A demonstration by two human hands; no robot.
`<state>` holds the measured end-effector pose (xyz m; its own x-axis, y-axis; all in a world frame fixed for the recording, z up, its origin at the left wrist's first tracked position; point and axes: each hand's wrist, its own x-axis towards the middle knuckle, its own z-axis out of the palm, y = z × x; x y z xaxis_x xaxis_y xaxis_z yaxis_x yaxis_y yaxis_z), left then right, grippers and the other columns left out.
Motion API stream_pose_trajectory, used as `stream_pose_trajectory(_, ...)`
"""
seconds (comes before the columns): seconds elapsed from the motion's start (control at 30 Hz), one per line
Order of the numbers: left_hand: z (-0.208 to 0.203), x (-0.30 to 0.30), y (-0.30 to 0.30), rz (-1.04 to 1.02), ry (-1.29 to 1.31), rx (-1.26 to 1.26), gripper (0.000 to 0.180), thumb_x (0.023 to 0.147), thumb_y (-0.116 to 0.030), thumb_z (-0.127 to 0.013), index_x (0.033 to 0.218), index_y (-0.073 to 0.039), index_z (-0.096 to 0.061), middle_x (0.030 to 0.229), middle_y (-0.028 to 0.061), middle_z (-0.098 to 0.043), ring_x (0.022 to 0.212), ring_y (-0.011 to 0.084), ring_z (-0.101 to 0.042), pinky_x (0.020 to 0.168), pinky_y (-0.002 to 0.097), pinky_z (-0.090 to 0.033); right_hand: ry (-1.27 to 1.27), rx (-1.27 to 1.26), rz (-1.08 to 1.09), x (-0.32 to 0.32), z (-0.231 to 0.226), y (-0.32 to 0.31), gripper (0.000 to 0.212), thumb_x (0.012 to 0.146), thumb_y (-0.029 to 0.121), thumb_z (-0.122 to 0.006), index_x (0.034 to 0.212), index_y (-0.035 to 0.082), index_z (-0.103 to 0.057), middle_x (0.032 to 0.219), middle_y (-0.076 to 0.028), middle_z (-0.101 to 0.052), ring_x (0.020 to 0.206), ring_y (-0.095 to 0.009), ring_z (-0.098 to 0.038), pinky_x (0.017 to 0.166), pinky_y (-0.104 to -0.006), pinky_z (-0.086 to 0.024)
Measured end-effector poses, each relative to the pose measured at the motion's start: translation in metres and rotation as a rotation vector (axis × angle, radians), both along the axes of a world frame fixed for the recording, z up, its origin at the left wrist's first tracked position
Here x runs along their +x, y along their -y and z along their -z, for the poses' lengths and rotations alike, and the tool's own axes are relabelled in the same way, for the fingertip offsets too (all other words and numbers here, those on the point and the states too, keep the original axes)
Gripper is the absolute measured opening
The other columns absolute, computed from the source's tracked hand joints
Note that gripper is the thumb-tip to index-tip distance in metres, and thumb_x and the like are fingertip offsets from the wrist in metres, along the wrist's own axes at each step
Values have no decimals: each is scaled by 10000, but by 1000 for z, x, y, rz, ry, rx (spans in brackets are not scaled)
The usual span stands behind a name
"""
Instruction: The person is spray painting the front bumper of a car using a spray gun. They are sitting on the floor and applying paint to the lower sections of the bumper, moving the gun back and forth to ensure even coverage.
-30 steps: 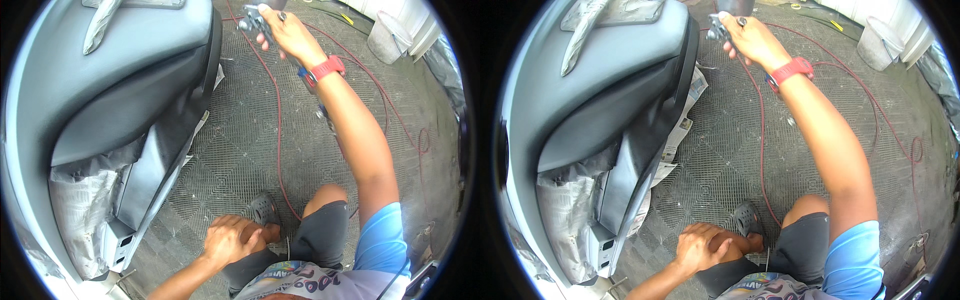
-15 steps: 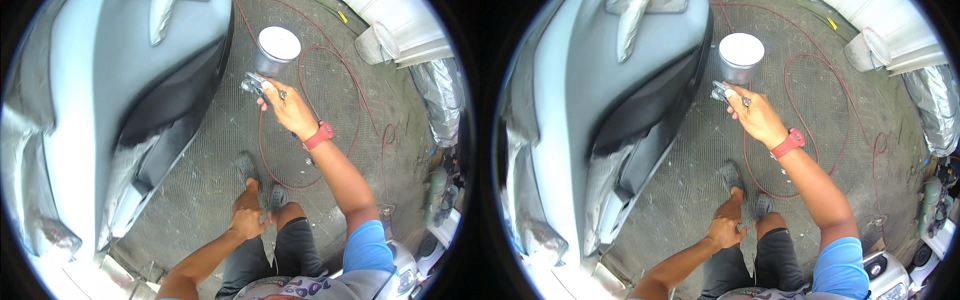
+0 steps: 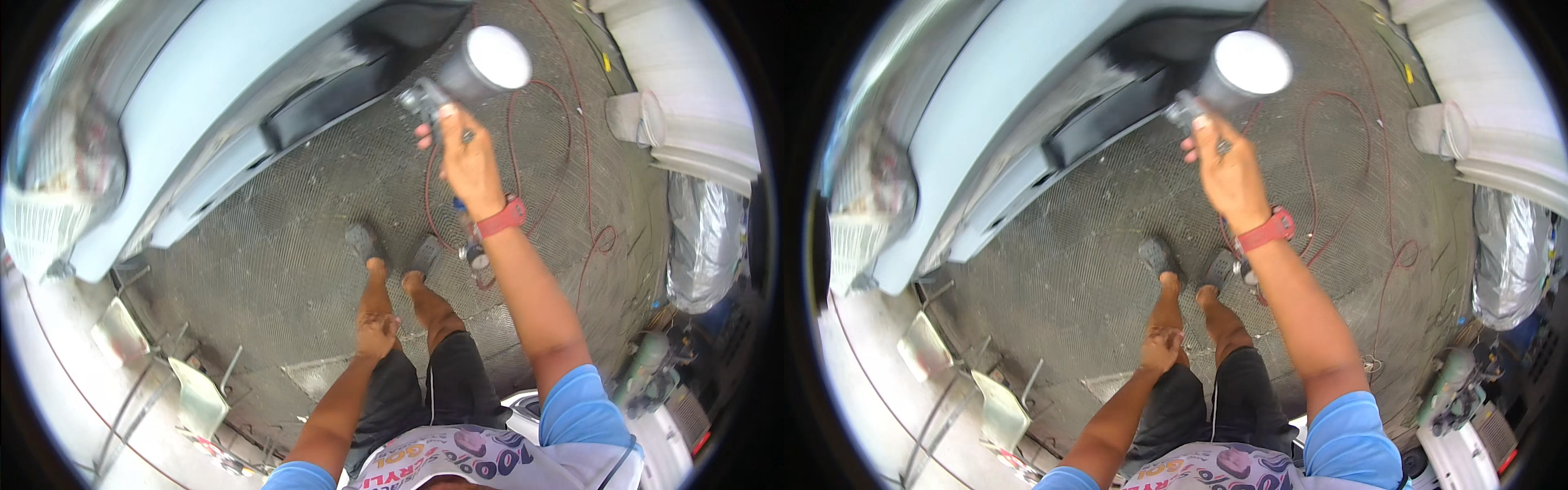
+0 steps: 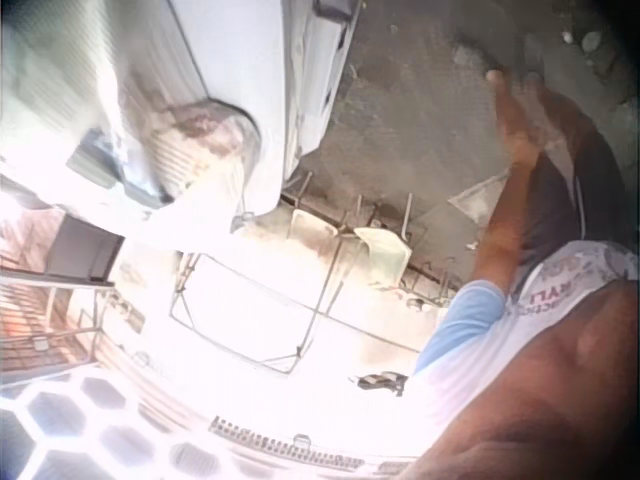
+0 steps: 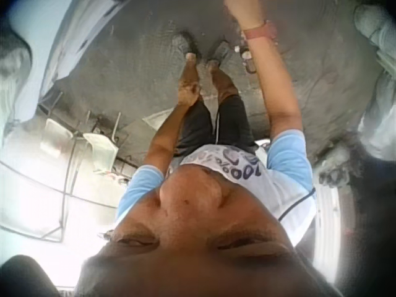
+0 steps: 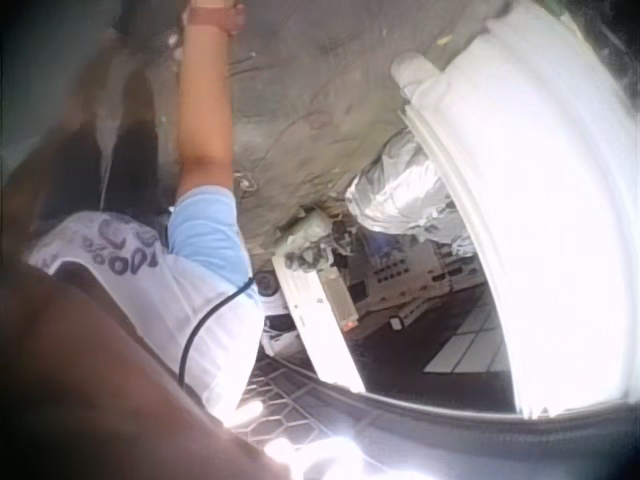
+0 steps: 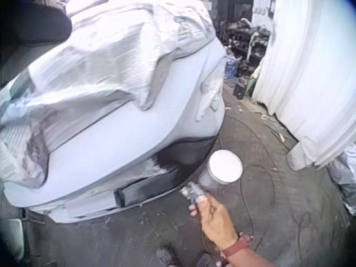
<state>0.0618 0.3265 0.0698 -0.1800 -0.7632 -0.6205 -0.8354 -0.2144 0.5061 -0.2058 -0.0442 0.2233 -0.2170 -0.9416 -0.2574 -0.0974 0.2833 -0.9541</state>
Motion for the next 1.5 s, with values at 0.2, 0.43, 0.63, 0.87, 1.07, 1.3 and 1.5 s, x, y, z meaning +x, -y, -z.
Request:
stream_pose_trajectory(0.2,-15,91,-71,-587,159,258,393,1077,-424,-664,1209,-79,-798,1198,183,-805,1138,384,-753,1056,457,-550,-126,-44,-16,54,13,-9,569,1202,491,-438,1441,44,-697,942,-68,-788,729,-92,-700,506,-252,-509)
stream_pose_trajectory(0.43,-37,134,-187,-760,69,520,436,1085,-445,-673,1223,-46,-781,1171,198,-800,1130,351,-766,1027,416,-573,-42,51,-97,150,-3,-31,608,1201,509,-414,1355,2,-714,979,-96,-800,809,-128,-755,501,-267,-530)
stream_pose_trajectory(0.63,-41,160,-227,-898,-71,521,380,1104,-397,-675,1264,-67,-774,1197,142,-817,1154,266,-774,1036,387,-572,-111,51,46,207,-16,-34,632,1203,526,-381,1208,-15,-709,934,-118,-786,767,-151,-757,475,-274,-531)
stream_pose_trajectory(0.87,-59,209,-244,-982,-136,478,378,1125,-354,-656,1318,-47,-761,1287,131,-798,1218,251,-751,1077,375,-552,-60,15,4,300,-48,-64,581,1191,497,-453,1256,-16,-717,865,-100,-755,712,-137,-732,469,-297,-521)
stream_pose_trajectory(1.07,-76,259,-244,-1028,-164,430,388,1128,-349,-656,1350,-46,-753,1311,146,-787,1235,263,-738,1102,375,-536,-101,13,-50,389,-45,-93,629,1196,548,-396,1194,-3,-698,882,-108,-769,731,-138,-746,449,-275,-521)
stream_pose_trajectory(1.3,-44,329,-310,-1090,-225,339,371,1126,-345,-659,1337,-54,-748,1301,147,-790,1219,258,-739,1090,382,-538,-100,-23,-88,483,-35,-123,617,1199,527,-394,1251,-11,-691,887,-108,-771,697,-138,-741,442,-273,-517)
stream_pose_trajectory(1.5,-58,390,-373,-1148,-117,364,287,1111,-295,-684,1236,-51,-769,1172,103,-805,1105,220,-741,1015,354,-552,44,30,-107,513,-48,-127,712,1183,583,-349,1238,-35,-697,943,-171,-805,769,-211,-795,467,-315,-539)
